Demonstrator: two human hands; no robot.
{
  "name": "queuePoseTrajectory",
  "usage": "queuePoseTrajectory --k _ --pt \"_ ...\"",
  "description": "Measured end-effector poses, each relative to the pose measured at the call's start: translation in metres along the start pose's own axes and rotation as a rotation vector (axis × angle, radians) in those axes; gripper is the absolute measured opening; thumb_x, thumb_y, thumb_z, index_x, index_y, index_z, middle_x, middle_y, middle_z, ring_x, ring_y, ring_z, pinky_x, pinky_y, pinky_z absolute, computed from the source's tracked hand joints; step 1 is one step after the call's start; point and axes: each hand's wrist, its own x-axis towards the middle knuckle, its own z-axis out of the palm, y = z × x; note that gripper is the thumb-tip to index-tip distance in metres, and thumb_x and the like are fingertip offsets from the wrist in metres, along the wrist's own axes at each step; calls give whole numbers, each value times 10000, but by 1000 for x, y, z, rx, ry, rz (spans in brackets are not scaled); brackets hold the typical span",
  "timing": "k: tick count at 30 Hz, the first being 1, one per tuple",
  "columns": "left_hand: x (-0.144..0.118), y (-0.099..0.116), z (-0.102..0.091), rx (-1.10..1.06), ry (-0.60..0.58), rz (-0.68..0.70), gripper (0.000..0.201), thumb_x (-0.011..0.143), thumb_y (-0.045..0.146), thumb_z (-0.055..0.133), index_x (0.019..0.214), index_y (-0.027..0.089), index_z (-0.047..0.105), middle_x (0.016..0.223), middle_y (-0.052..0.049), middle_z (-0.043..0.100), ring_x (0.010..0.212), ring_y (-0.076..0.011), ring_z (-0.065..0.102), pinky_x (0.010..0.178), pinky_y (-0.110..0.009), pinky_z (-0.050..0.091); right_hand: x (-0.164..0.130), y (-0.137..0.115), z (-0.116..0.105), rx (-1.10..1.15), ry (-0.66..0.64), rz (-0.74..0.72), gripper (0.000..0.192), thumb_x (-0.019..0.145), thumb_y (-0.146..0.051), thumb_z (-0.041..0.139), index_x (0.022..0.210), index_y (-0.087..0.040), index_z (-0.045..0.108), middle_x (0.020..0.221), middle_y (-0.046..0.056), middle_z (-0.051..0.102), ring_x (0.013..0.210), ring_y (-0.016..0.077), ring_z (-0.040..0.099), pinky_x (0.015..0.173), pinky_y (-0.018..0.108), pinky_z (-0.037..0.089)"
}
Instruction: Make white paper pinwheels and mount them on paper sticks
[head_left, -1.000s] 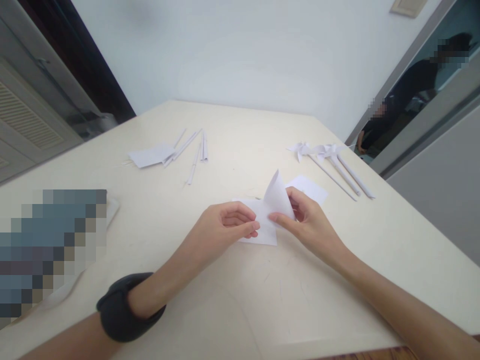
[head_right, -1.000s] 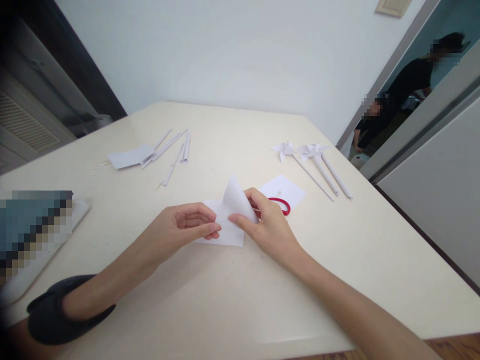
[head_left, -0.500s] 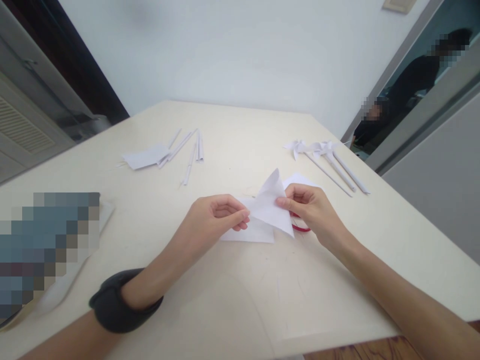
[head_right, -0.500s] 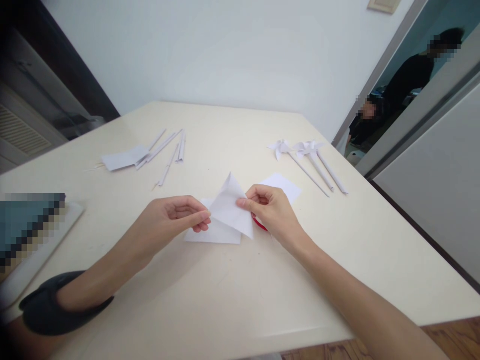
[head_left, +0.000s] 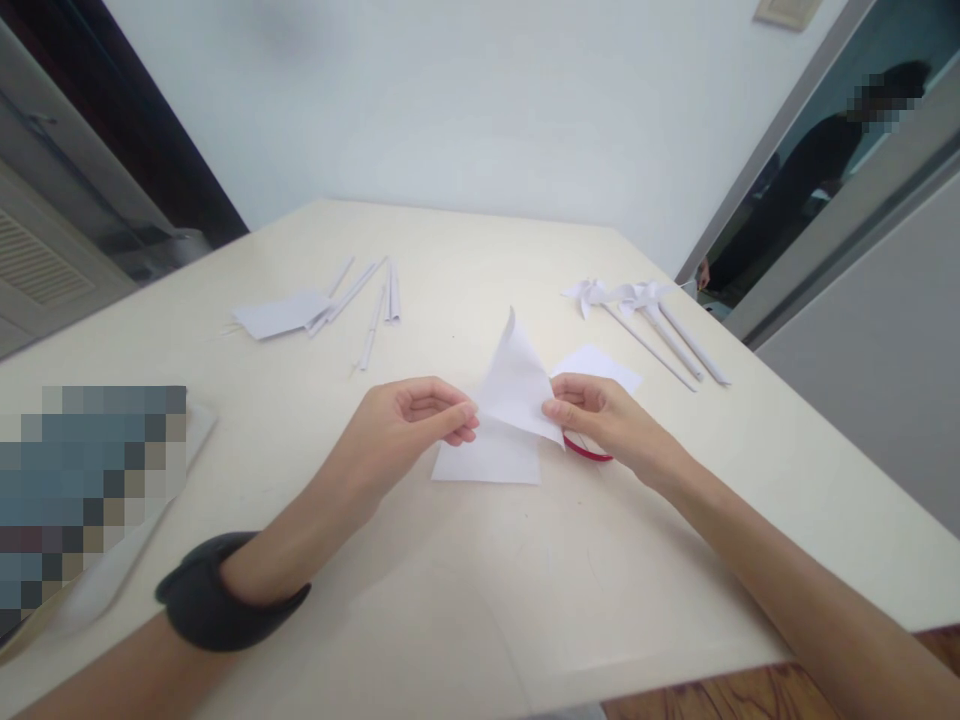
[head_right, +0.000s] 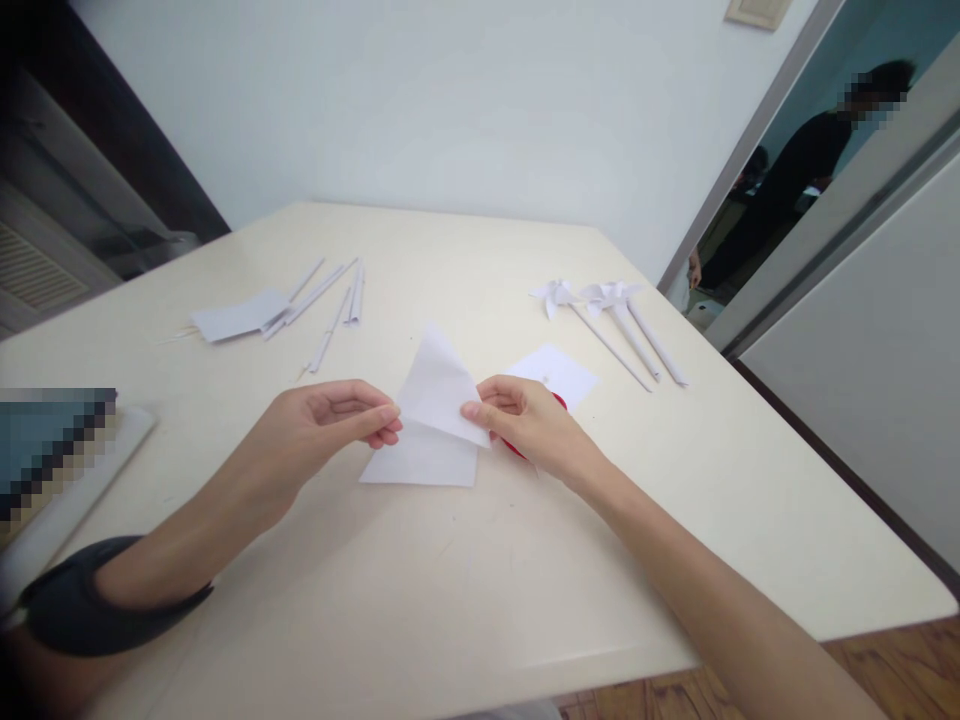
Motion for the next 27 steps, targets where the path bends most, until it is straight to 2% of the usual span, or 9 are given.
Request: queuePoseTrajectory --k 2,6,10,14,16,18,21,24,27 --pt "1 0 -1 -14 12 4 128 775 306 645 736 184 647 679 17 679 670 -97 622 634 -158 487 -1 1 0 -27 -34 9 248 779 -369 608 669 -175 502 617 -27 535 513 71 435 464 203 283" --pt "3 -1 -3 -5 21 15 132 773 306 642 744 177 651 683 7 675 663 -107 619 619 -170 488 -1 -1 1 -47 -10 6 275 806 -390 563 656 -176 481 573 -19 560 461 68 410 423 200 240" --pt "4 -3 -7 -5 60 45 138 768 309 642 759 173 661 709 -3 674 702 -122 624 650 -187 497 -1 -3 3 -57 -59 -3 260 786 -372 593 656 -176 483 610 -7 602 501 77 479 451 197 305" --pt "5 -5 -10 -10 29 28 157 764 333 640 770 178 664 729 -9 678 722 -131 631 668 -199 501 0 -1 -5 -104 -102 22 294 782 -398 599 620 -187 471 493 -27 561 422 79 426 446 216 326" --pt "5 -4 -10 3 3 14 164 767 341 630 761 180 662 728 -15 683 724 -141 636 662 -210 503 0 -3 -11 -174 -108 -5 284 814 -424 556 667 -181 544 586 13 627 518 113 518 539 248 404" --pt "5 -2 -8 21 -37 -9 165 766 341 625 741 182 661 710 -17 686 707 -146 637 643 -215 501 0 -7 -15 -250 -71 -68 279 841 -437 517 776 -181 607 807 52 677 742 158 598 695 283 445" --pt "2 5 -3 40 -142 -73 141 757 313 627 702 187 657 686 -7 687 658 -133 625 610 -209 490 -2 -11 -15 -241 -59 -139 224 820 -412 563 860 -197 610 991 42 635 915 175 577 773 283 434" --pt "-1 9 1 37 -223 -119 120 741 286 634 672 190 653 632 9 667 604 -120 603 583 -205 479 -3 -10 -9 -144 -66 -125 234 781 -394 618 713 -184 542 740 -10 565 667 110 520 584 232 384" --pt "-2 9 2 34 -263 -115 114 742 274 628 670 189 648 627 11 658 598 -116 596 580 -204 476 -3 -7 -6 -111 -20 -89 361 773 -417 622 603 -183 405 533 -66 366 473 61 312 452 217 214"
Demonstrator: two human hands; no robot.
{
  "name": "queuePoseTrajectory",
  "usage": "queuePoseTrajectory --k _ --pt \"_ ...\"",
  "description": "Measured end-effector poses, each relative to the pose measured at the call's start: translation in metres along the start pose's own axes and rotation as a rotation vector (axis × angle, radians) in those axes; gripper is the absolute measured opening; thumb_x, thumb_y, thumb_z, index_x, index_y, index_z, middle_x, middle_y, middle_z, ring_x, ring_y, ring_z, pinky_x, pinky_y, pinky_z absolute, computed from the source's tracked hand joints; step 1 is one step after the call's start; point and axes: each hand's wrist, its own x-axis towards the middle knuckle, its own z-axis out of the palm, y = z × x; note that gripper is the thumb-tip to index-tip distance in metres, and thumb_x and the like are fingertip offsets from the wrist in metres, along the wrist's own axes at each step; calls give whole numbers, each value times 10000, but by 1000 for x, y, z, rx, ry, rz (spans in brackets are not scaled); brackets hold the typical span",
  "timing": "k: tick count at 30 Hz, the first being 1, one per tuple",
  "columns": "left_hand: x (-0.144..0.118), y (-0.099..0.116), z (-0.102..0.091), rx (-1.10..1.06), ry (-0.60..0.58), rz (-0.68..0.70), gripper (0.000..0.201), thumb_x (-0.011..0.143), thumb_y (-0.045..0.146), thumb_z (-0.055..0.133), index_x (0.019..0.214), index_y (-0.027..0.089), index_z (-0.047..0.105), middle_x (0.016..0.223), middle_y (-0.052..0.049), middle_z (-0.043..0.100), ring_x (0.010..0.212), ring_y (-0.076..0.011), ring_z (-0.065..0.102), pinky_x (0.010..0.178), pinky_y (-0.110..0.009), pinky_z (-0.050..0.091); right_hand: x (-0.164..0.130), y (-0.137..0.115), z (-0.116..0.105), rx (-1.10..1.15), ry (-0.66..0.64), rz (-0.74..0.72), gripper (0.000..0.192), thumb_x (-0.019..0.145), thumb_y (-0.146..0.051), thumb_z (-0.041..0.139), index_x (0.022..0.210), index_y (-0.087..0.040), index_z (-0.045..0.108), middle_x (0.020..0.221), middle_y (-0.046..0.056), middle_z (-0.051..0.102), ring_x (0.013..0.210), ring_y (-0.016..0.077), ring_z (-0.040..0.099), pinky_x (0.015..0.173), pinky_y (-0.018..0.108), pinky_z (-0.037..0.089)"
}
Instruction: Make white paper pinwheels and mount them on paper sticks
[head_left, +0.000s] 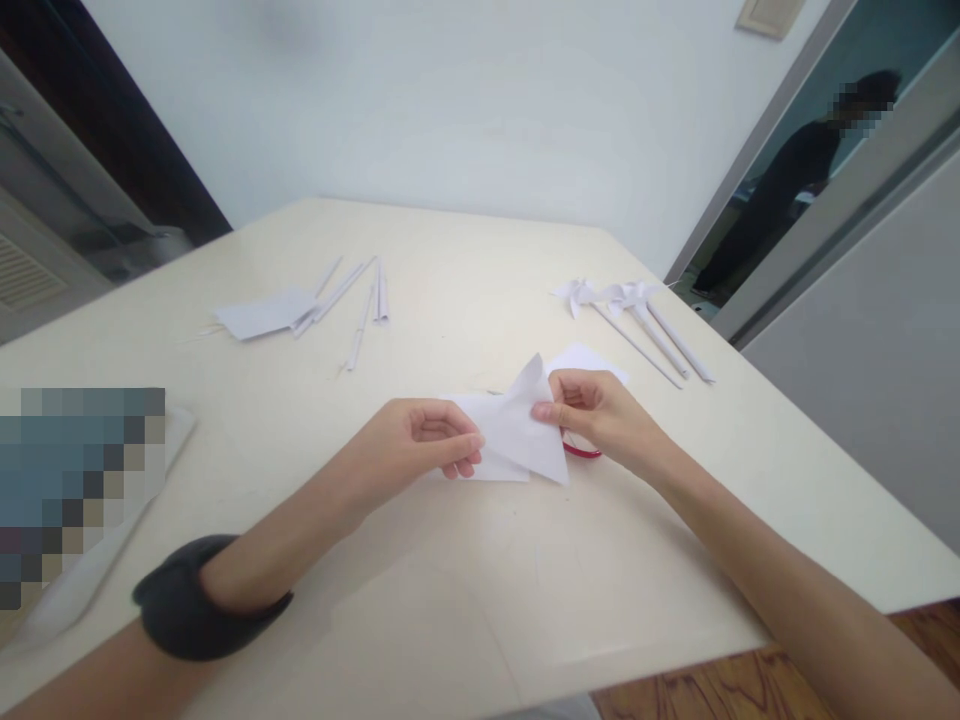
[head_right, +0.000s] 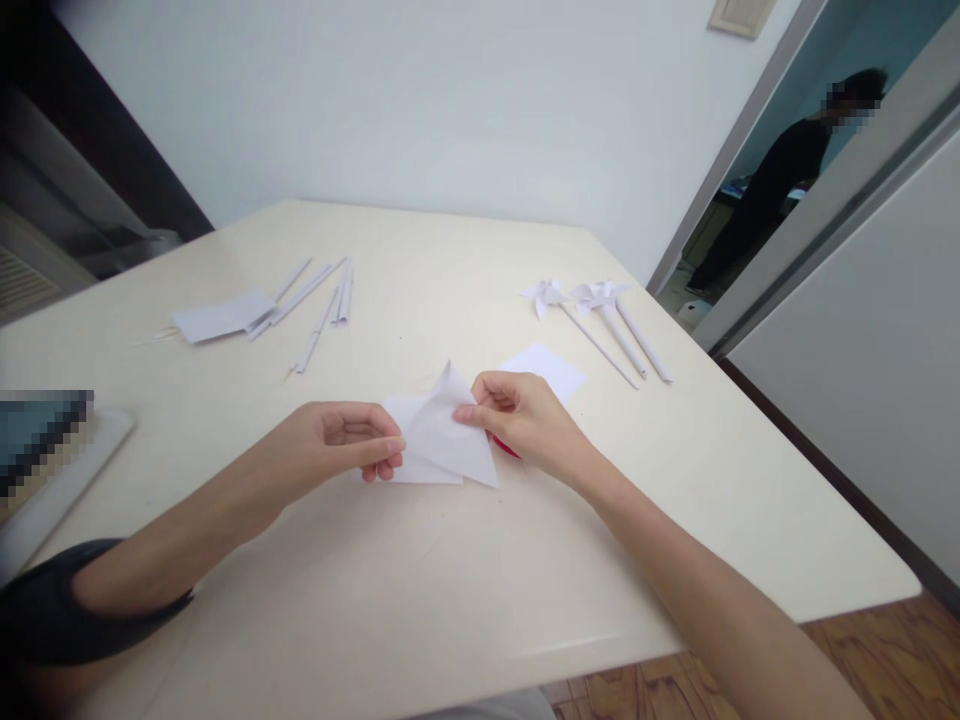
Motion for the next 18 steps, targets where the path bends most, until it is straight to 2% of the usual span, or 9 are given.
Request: queuePoseTrajectory --k 1,4,9,14,18 --pt "0 0 0 4 -11 6 111 745 270 624 674 187 647 632 8 660 603 -117 597 585 -206 477 0 0 0 3 -9 11 369 773 -424 620 603 -184 398 529 -68 352 466 59 292 447 220 193" --pt "0 0 1 17 -44 18 106 751 255 613 677 186 642 643 0 667 607 -122 602 595 -215 482 -1 -2 0 27 -44 19 323 782 -428 611 651 -179 451 593 -47 426 503 68 357 462 220 229" --pt "-2 1 1 14 -62 17 105 751 261 607 675 196 638 654 2 671 596 -122 600 580 -216 484 -3 -2 2 37 59 -12 346 818 -422 566 633 -200 375 489 -66 411 426 69 315 426 226 206" --pt "-2 0 1 33 -57 13 114 737 260 600 649 200 639 641 -6 672 594 -135 608 577 -233 494 -2 -7 -1 87 47 -43 234 778 -369 630 709 -177 516 696 -11 550 634 103 501 579 231 365" --pt "-2 0 3 27 -104 -7 91 713 236 603 640 199 643 608 -8 669 590 -150 615 565 -249 499 -1 -9 -3 151 47 -32 263 737 -336 678 673 -177 479 671 -21 528 608 95 468 558 229 340"
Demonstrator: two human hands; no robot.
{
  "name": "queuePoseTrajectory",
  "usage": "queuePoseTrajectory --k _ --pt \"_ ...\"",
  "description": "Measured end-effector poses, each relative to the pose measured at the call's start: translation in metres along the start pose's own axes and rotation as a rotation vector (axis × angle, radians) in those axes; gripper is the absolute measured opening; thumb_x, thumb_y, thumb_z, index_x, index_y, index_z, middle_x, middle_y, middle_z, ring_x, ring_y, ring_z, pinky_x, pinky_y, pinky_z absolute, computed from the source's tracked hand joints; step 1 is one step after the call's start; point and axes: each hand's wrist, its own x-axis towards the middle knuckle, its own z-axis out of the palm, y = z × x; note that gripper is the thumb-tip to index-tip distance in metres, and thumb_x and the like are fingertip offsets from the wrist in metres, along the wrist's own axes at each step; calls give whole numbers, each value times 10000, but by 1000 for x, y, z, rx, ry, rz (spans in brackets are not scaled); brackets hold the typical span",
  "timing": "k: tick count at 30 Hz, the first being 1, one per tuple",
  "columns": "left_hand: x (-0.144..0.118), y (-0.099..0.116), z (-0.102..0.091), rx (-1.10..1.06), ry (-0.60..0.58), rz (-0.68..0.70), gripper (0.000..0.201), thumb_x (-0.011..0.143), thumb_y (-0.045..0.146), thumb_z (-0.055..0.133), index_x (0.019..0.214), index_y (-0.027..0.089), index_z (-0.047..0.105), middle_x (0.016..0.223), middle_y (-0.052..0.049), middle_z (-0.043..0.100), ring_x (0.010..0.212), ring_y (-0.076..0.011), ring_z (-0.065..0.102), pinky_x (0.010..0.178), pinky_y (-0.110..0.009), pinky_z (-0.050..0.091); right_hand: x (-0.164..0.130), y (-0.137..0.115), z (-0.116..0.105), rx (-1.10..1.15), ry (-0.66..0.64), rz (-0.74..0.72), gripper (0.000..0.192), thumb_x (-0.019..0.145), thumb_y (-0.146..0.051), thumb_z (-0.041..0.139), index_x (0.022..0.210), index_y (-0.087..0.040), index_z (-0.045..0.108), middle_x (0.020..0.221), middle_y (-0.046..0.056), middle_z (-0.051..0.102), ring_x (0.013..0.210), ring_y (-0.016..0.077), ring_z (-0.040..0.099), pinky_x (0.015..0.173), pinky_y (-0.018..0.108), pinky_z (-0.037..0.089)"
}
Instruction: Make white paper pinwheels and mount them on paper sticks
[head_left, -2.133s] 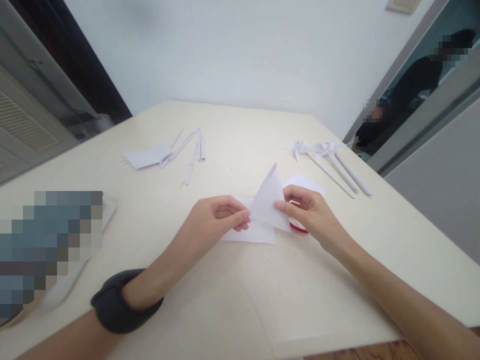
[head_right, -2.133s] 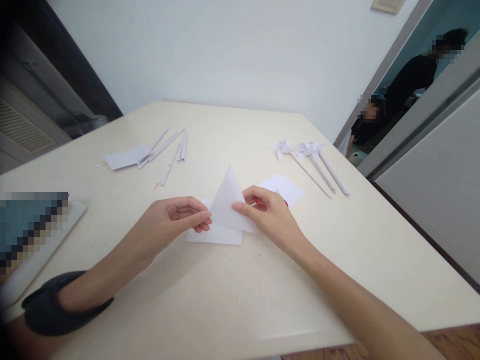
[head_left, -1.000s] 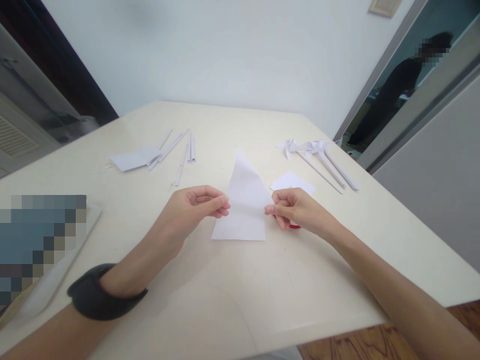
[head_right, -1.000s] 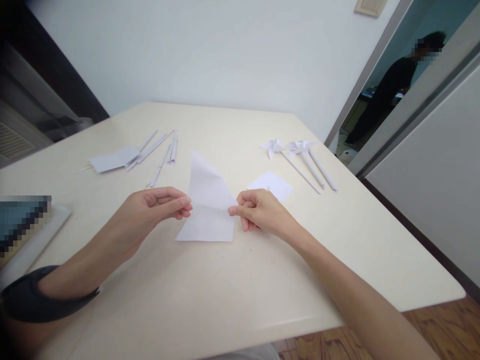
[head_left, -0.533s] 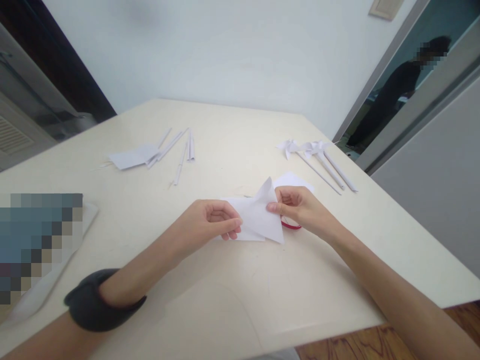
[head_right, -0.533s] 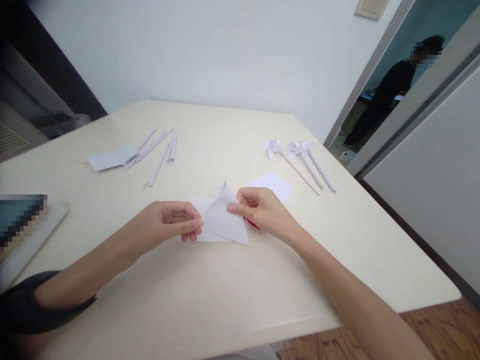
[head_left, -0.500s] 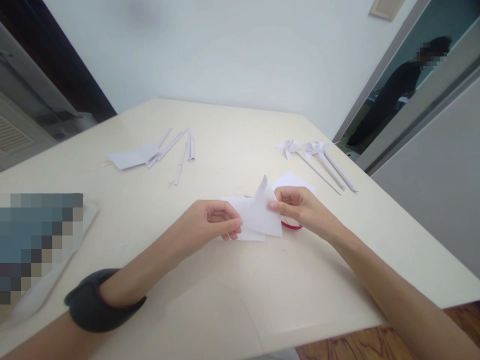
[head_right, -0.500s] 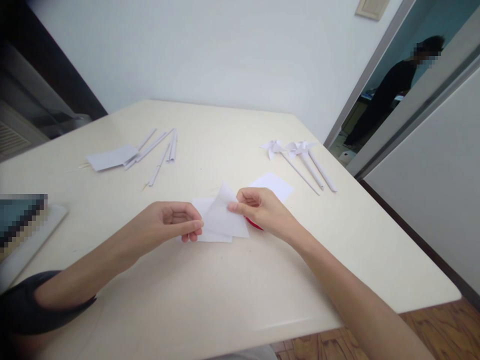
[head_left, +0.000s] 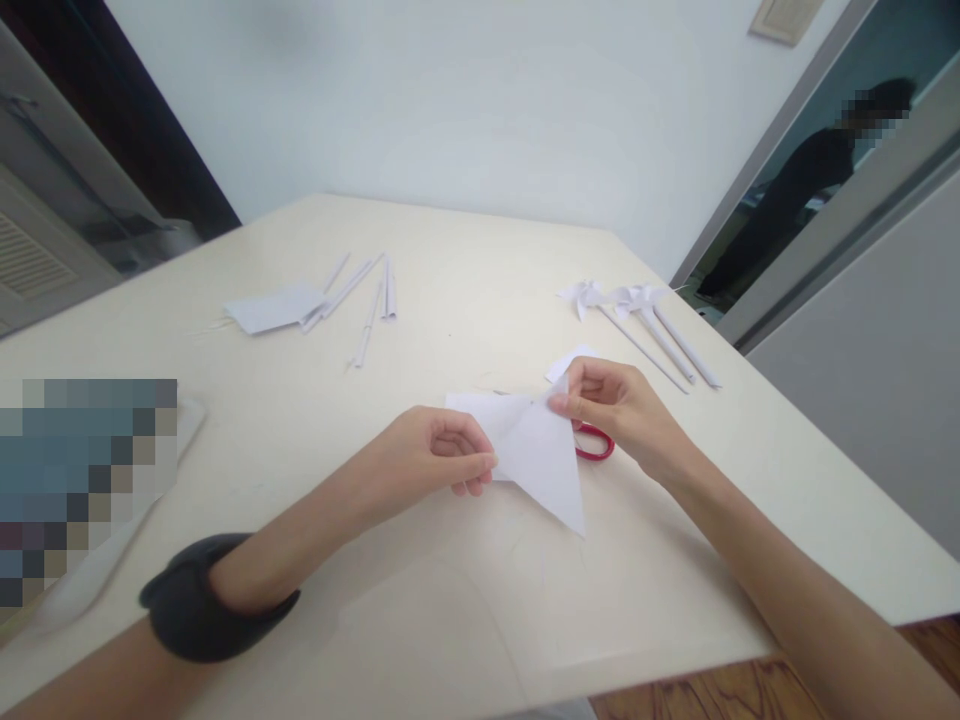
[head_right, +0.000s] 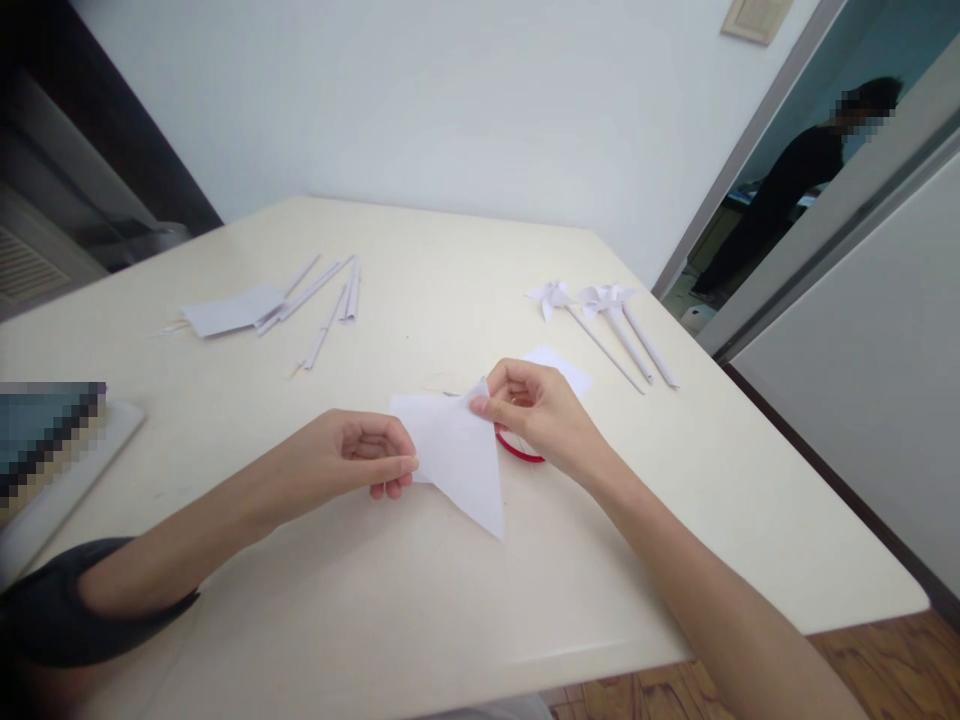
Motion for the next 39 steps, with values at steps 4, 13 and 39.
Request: queuePoseTrajectory --k 4,13,39 --pt "0 0 -1 6 7 15 91 717 237 594 651 203 645 632 -9 674 600 -144 612 576 -242 493 -1 1 2 31 18 -14 270 773 -329 642 658 -179 450 635 -32 494 574 86 429 531 226 305" --pt "3 -5 -1 15 12 20 69 672 224 588 619 214 632 591 3 663 565 -145 607 539 -237 492 -5 -1 7 -54 -19 -32 365 895 -365 440 580 -181 443 518 -26 496 523 102 456 533 242 325" --pt "-4 -3 -2 47 319 233 120 799 313 625 749 204 628 742 22 693 739 -106 640 676 -165 477 -2 3 3 127 -135 12 123 797 -280 611 887 -201 636 519 -67 445 451 56 330 486 214 316"
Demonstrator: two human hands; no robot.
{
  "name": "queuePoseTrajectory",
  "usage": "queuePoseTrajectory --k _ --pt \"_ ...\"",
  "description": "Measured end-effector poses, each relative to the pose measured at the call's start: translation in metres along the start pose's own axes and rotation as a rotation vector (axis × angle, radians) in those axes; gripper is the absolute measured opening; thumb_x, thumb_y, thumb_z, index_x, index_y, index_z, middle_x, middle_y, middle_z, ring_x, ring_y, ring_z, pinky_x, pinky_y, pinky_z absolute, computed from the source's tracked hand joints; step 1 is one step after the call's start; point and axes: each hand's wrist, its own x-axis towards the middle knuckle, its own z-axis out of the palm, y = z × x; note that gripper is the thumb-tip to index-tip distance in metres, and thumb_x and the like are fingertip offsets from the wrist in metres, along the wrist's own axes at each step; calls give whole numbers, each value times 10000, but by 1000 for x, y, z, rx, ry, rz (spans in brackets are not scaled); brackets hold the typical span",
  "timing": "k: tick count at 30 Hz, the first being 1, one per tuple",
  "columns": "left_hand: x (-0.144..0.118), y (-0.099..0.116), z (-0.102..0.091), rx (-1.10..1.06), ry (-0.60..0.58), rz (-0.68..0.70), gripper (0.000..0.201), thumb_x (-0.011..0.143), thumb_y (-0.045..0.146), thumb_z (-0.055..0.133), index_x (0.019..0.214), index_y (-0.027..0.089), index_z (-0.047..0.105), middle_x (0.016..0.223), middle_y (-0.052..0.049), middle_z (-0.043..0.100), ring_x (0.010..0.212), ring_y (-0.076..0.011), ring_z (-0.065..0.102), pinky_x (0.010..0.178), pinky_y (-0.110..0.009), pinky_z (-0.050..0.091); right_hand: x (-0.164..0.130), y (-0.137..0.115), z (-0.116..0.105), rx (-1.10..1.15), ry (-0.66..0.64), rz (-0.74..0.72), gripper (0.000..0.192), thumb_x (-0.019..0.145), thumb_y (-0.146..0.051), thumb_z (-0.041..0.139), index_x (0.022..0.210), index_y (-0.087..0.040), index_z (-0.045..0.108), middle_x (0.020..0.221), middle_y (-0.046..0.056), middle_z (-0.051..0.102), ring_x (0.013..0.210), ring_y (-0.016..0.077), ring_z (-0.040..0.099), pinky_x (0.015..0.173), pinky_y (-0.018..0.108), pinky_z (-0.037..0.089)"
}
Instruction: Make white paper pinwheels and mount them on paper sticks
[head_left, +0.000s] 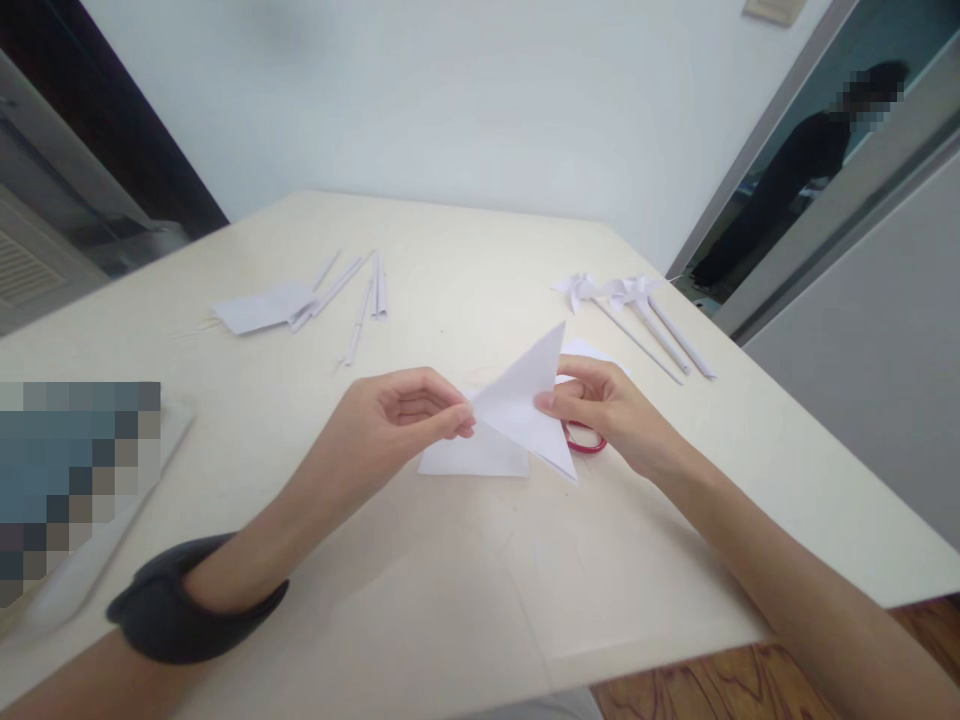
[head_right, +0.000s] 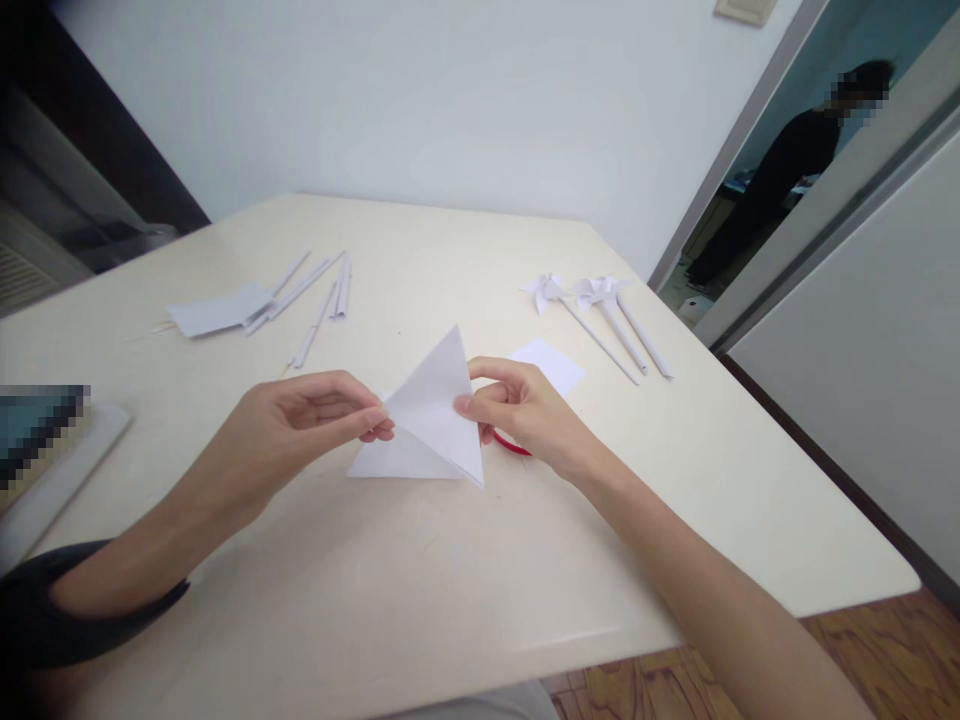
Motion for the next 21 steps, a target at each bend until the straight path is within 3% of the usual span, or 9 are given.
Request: queuePoseTrajectory --k 3,9,11,15,21 --pt "-1 0 2 -69 -41 -10 112 805 310 626 762 208 613 746 29 701 750 -97 651 688 -148 480 0 1 0 34 13 -28 133 822 -249 574 802 -178 685 524 -57 434 428 42 273 445 213 277" --pt "0 4 0 -176 -110 -45 68 797 267 635 815 207 608 811 15 699 771 -117 661 740 -186 500 -2 1 -1 -24 3 -68 266 805 -127 522 942 -219 730 424 -72 307 417 68 213 418 239 185" --pt "1 6 0 -236 -169 -66 95 787 261 631 866 209 618 881 -6 693 793 -143 660 765 -230 510 -3 -1 -1 -87 -16 -93 319 798 -88 485 943 -231 730 442 -63 376 423 67 244 421 235 182" --pt "1 6 5 -363 -234 -119 224 798 374 561 894 200 664 929 -60 692 894 -222 645 777 -317 530 -5 -6 3 -331 -87 -180 383 800 -50 436 958 -245 726 667 -22 609 501 69 385 465 222 271" --pt "-1 2 11 -212 -404 -227 161 737 328 672 860 227 655 875 -10 694 866 -189 644 777 -287 494 -5 -2 10 -626 -150 -281 314 835 -99 470 1047 -242 653 690 -28 603 630 92 499 590 215 371"
